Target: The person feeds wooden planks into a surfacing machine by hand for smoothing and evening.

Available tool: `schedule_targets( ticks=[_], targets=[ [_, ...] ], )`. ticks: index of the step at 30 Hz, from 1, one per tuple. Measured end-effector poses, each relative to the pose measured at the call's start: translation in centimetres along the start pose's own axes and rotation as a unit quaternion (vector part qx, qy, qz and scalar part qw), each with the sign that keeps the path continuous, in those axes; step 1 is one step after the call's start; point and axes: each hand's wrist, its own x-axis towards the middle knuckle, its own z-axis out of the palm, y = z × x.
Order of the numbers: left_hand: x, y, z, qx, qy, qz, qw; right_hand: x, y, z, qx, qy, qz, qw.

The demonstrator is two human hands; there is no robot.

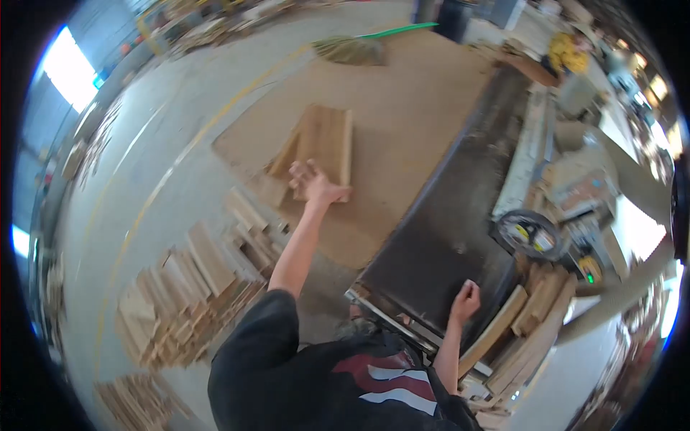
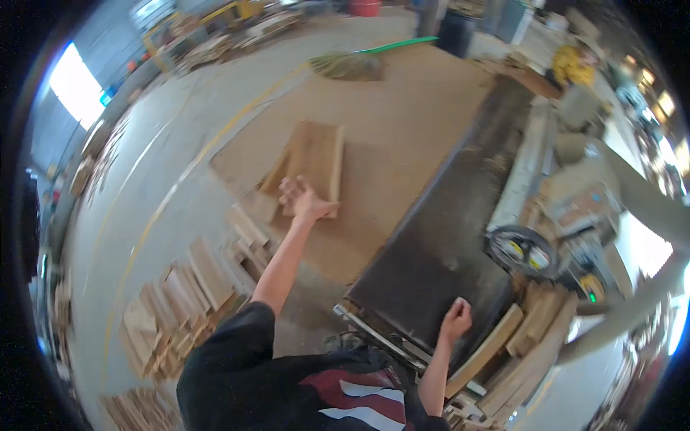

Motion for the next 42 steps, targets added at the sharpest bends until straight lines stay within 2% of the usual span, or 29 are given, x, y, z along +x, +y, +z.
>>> schedule_targets(
  ticks=[3,4,6,7,8,10,11,13,15,17,18,20,25,26,29,30,32,33,34,35,36,38,39,40,42],
  targets=[
    [-1.2,1.7,1.0,-0.017,-0.003,-0.029,0.999,-0.2,-0.5,-0.2,0.015,0.007,0.031,0.999],
    [-0.8,1.7,2.5,0.001,0.012,-0.019,1.000,-0.2,-0.2,-0.2,-0.017,0.022,-0.002,1.000],
    [-1.2,2.1,3.2,0.038,0.086,0.002,0.996,-0.2,-0.5,-0.3,0.020,0.029,0.014,0.999],
    [-1.4,2.7,2.8,0.072,0.077,-0.007,0.994,-0.2,-1.1,-0.5,0.020,0.025,0.037,0.999],
    [-2.5,2.9,2.4,0.067,0.072,0.011,0.995,-0.4,-1.5,-1.1,0.017,0.058,0.055,0.997],
    [-4.4,1.1,1.8,0.056,0.077,0.069,0.993,0.0,-2.6,-1.3,0.028,0.028,0.043,0.998],
    [-5.3,-0.1,2.1,0.046,0.085,0.109,0.989,0.3,-2.3,-1.2,0.016,0.060,-0.016,0.998],
    [-7.9,-2.2,2.9,0.040,0.043,0.185,0.981,0.7,-2.4,-1.5,0.029,0.075,0.010,0.997],
    [-10.3,-4.0,4.6,0.035,-0.049,0.233,0.971,-0.1,-2.8,-1.5,0.048,0.073,0.045,0.995],
    [-15.6,-2.7,3.1,0.038,-0.109,0.265,0.957,0.3,-2.7,-1.8,0.058,0.039,0.075,0.995],
    [-16.3,-2.6,4.3,0.047,-0.113,0.279,0.953,0.3,-2.6,-1.8,0.056,0.050,0.089,0.993],
    [-17.8,-3.1,7.3,-0.009,-0.065,0.227,0.972,0.3,-2.4,-1.7,0.046,0.050,0.041,0.997],
    [-22.0,-0.7,7.5,-0.011,-0.096,0.240,0.966,0.1,-2.6,-2.0,0.028,0.001,0.036,0.999],
    [-22.7,-0.5,7.4,-0.005,-0.103,0.233,0.967,0.2,-2.9,-2.3,0.022,-0.040,0.036,0.998],
    [-24.6,-0.2,6.4,-0.073,-0.136,0.355,0.922,-0.2,-4.6,-3.6,-0.009,-0.154,0.064,0.986],
    [-24.3,-0.7,6.6,-0.063,-0.144,0.340,0.927,-0.9,-5.1,-3.7,-0.030,-0.212,0.085,0.973],
    [-23.4,-1.9,8.2,-0.161,-0.173,0.479,0.846,-2.5,-5.6,-4.1,-0.020,-0.280,0.115,0.953],
    [-23.6,-2.0,8.7,-0.152,-0.180,0.463,0.855,-3.4,-6.2,-4.6,-0.003,-0.312,0.119,0.943],
    [-23.8,-1.6,9.3,-0.185,-0.195,0.478,0.836,-4.4,-6.4,-4.9,0.015,-0.341,0.122,0.932],
    [-23.8,-1.2,9.5,-0.217,-0.209,0.495,0.815,-6.2,-5.3,-4.4,0.043,-0.295,0.120,0.947],
    [-23.6,-1.0,9.3,-0.208,-0.215,0.489,0.819,-6.9,-5.6,-5.0,0.048,-0.302,0.129,0.943],
    [-23.8,0.0,8.5,-0.205,-0.252,0.472,0.820,-6.8,-6.5,-6.9,0.020,-0.323,0.212,0.922],
    [-23.9,0.5,8.0,-0.148,-0.266,0.466,0.831,-7.8,-6.5,-7.1,0.029,-0.270,0.197,0.942],
    [-23.9,1.2,7.6,-0.145,-0.271,0.465,0.830,-8.5,-6.4,-7.4,0.028,-0.270,0.202,0.941],
    [-23.6,2.7,7.2,-0.132,-0.269,0.514,0.803,-9.3,-6.1,-8.0,-0.037,-0.252,0.219,0.942]
  ],
)
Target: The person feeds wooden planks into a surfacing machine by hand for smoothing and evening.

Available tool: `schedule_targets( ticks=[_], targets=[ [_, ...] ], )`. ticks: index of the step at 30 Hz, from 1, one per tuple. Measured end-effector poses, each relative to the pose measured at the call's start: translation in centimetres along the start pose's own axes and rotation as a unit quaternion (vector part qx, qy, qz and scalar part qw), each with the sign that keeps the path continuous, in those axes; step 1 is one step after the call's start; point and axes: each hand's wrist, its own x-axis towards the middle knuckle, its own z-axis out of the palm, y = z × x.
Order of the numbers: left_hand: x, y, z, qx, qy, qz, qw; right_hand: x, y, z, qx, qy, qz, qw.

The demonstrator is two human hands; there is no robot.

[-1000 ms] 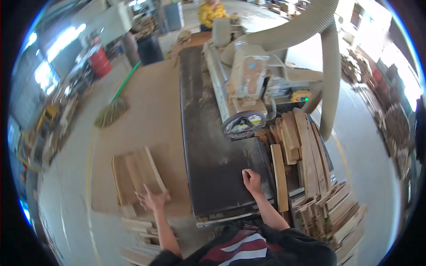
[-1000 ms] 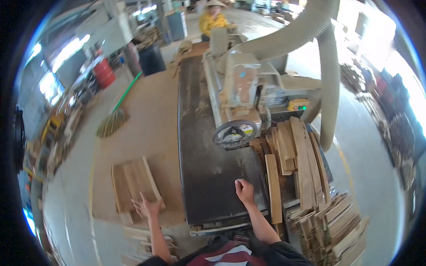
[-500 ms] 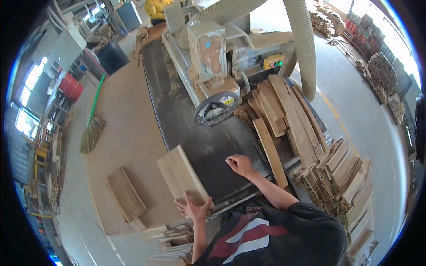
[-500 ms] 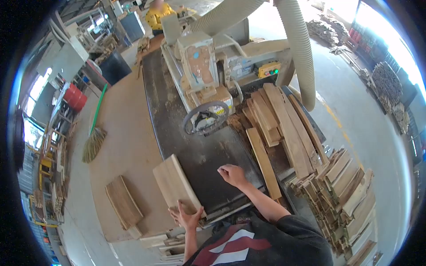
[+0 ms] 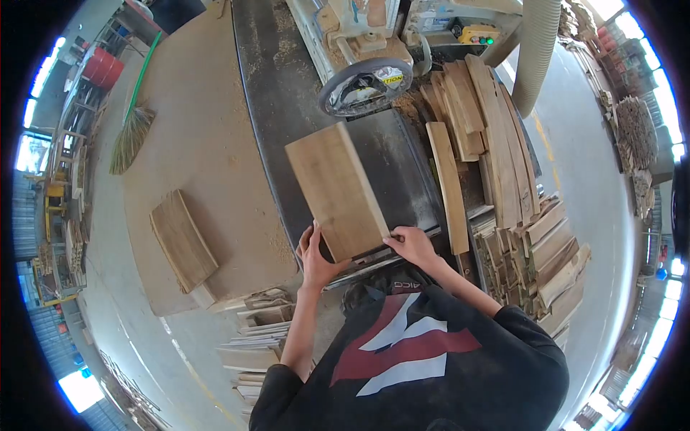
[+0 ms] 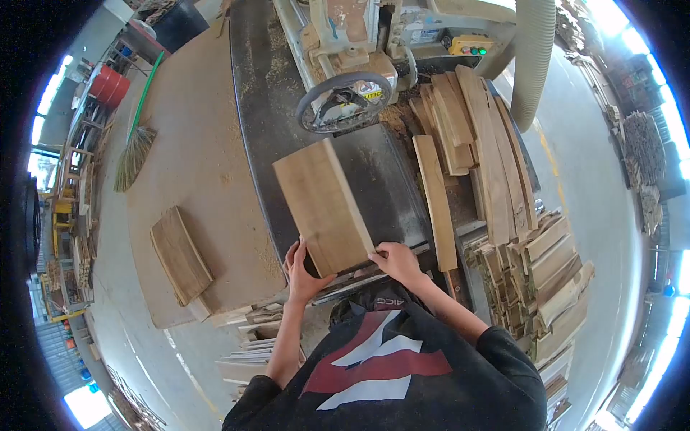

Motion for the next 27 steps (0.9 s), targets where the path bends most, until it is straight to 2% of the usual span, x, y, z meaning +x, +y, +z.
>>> schedule_targets(
  ticks=[1,2,3,4,5,6,8,9,11,12,15,20,22,25,26,27],
  targets=[
    [0.9,0.1,0.1,0.000,-0.002,0.000,1.000,0.1,1.1,0.3,-0.067,0.015,-0.010,0.998],
    [1.9,0.3,0.3,-0.001,-0.030,0.019,0.999,-0.1,2.3,0.4,-0.067,0.016,-0.008,0.998],
    [2.9,0.4,0.5,-0.002,-0.058,0.038,0.998,-0.2,2.4,0.0,0.033,-0.077,0.120,0.989],
    [3.9,0.5,1.1,-0.003,-0.060,0.039,0.997,-0.3,2.8,-0.3,0.133,-0.165,0.243,0.947],
    [4.8,0.7,1.8,0.005,-0.062,0.068,0.996,-0.4,3.3,-0.6,0.195,-0.212,0.254,0.923],
    [5.8,1.1,2.5,0.013,-0.063,0.095,0.993,-0.5,3.2,-0.8,0.195,-0.210,0.255,0.923],
    [7.3,2.6,3.6,0.017,-0.078,0.110,0.991,-0.8,2.6,-1.0,0.338,-0.159,0.321,0.870],
    [7.8,3.4,4.3,0.019,-0.079,0.108,0.991,-0.8,2.7,-0.9,0.343,-0.154,0.323,0.868],
    [8.6,4.5,6.2,0.030,-0.082,0.085,0.993,-0.1,3.3,-0.9,0.451,-0.055,0.332,0.826],
    [9.1,5.0,7.5,0.031,-0.089,0.094,0.991,0.4,3.5,-1.3,0.457,-0.046,0.334,0.823],
    [11.3,6.4,9.4,0.019,-0.009,0.067,0.998,3.0,3.7,-2.9,0.527,-0.031,0.319,0.787],
    [14.8,5.5,8.1,0.021,-0.001,0.081,0.996,7.2,1.9,-3.0,0.513,0.012,0.294,0.806],
    [15.6,5.0,7.9,0.022,-0.006,0.100,0.995,8.7,2.1,-1.9,0.467,0.059,0.306,0.828],
    [15.9,5.3,7.2,0.034,-0.010,0.105,0.994,8.6,1.2,-2.4,0.468,0.053,0.283,0.835],
    [16.1,5.3,6.8,0.037,0.005,0.112,0.993,8.7,0.8,-2.8,0.478,0.044,0.293,0.827],
    [16.0,5.5,6.6,0.030,-0.017,0.105,0.994,8.8,0.7,-3.2,0.486,0.034,0.304,0.819]
  ],
)
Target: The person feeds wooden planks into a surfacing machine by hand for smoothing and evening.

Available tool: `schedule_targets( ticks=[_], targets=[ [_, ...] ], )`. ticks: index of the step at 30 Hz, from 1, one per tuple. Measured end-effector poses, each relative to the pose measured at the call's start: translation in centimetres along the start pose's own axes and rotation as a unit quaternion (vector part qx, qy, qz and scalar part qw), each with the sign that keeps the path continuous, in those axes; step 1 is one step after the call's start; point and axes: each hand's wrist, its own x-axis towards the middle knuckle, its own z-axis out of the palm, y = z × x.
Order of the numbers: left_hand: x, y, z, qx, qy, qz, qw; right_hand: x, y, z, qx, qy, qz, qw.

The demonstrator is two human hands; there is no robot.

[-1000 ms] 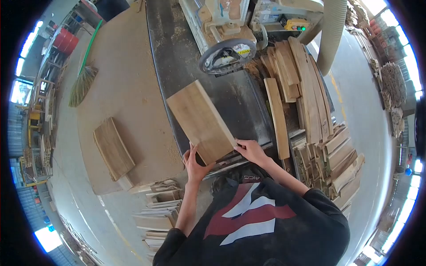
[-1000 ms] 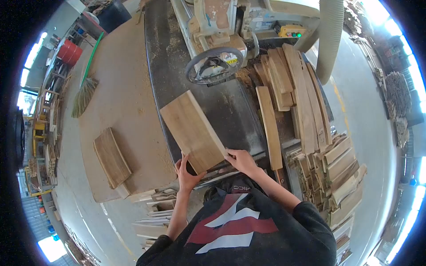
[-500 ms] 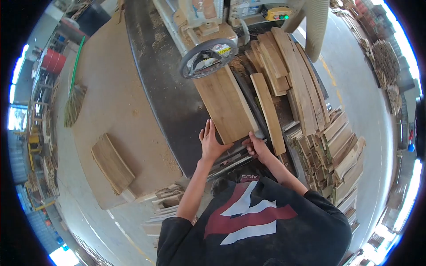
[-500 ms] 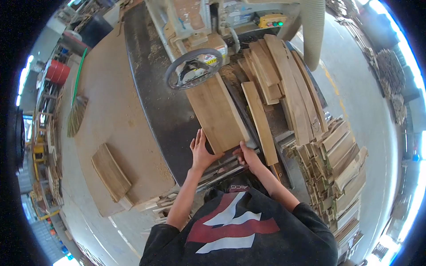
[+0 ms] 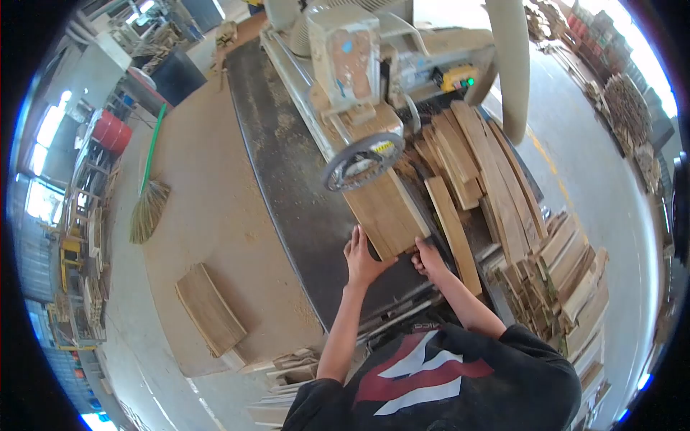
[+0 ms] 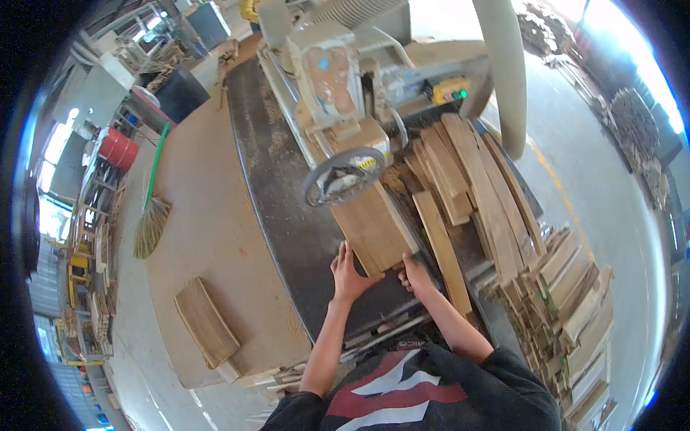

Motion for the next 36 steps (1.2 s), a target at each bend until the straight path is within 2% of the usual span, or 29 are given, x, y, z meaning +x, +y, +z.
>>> schedule_targets(
  ticks=[2,4,5,10,13,19,23,36],
  targets=[
    [-0.2,-0.2,-0.4,-0.013,-0.009,-0.006,1.000,0.7,0.0,-0.7,0.006,-0.021,0.008,1.000],
    [0.0,-0.9,-1.0,-0.017,-0.085,-0.005,0.996,0.6,-0.4,-0.7,0.009,-0.039,0.017,0.999],
    [0.2,-1.3,-1.3,-0.019,-0.073,-0.004,0.997,0.3,-0.4,-0.6,0.012,-0.040,0.019,0.999],
    [0.4,-1.8,-2.0,-0.065,-0.146,-0.026,0.987,0.2,-0.2,-0.4,0.004,-0.037,0.014,0.999],
    [0.2,-2.2,-1.9,-0.087,-0.125,0.010,0.988,0.3,-0.3,-0.4,-0.007,-0.027,0.019,0.999],
    [0.1,-1.7,-2.1,-0.096,-0.124,-0.020,0.987,0.5,0.1,-0.5,-0.004,-0.031,0.010,0.999],
    [0.1,-2.4,-1.4,-0.088,-0.104,0.013,0.991,0.3,0.1,-0.5,-0.001,-0.034,0.003,0.999],
    [0.1,-1.9,-2.0,-0.090,-0.117,-0.002,0.989,0.0,-0.2,-0.3,-0.011,-0.026,-0.001,1.000]
  ],
)
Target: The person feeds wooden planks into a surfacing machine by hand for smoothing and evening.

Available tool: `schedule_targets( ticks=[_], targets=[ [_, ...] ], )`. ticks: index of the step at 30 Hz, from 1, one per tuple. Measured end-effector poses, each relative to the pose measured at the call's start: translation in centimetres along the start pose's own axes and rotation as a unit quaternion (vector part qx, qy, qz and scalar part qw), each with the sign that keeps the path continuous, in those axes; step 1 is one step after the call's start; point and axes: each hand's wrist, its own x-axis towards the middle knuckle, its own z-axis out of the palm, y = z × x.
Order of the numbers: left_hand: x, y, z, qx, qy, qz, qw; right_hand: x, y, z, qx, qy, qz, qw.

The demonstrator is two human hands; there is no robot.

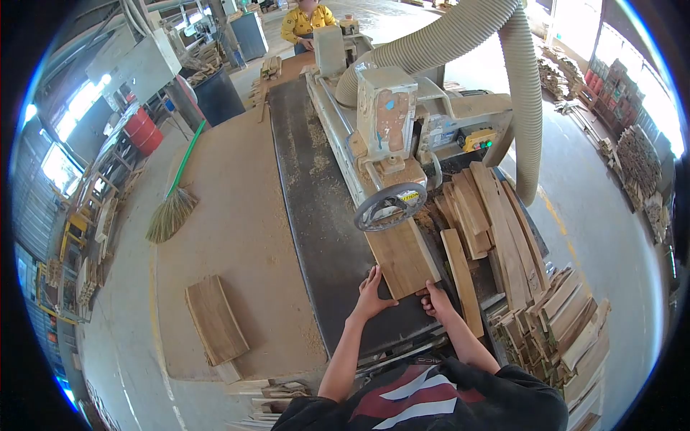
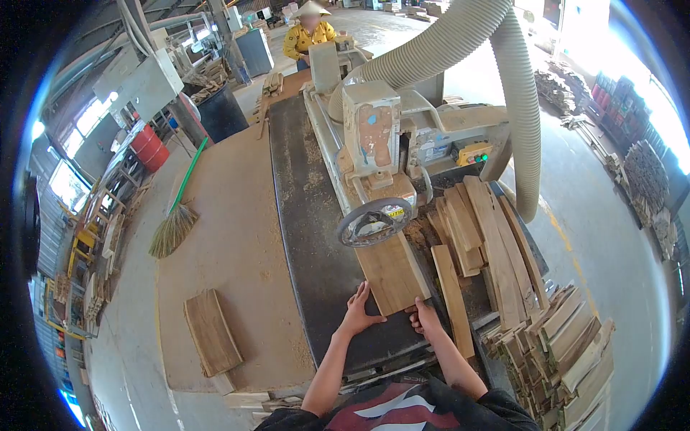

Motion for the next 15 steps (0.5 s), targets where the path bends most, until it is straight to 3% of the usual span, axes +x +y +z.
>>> schedule_targets(
  ticks=[5,11,15],
  targets=[
    [-0.1,0.5,-0.2,0.008,-0.008,-0.020,1.000,0.1,0.1,-0.1,0.009,-0.006,0.001,1.000],
    [-0.5,1.0,-0.6,0.000,0.006,0.024,1.000,-0.3,-0.4,0.2,0.009,0.007,0.011,1.000],
    [-1.1,-0.2,0.9,-0.123,0.126,0.051,0.983,-0.9,-1.0,0.8,0.019,0.023,0.019,0.999]
  ],
)
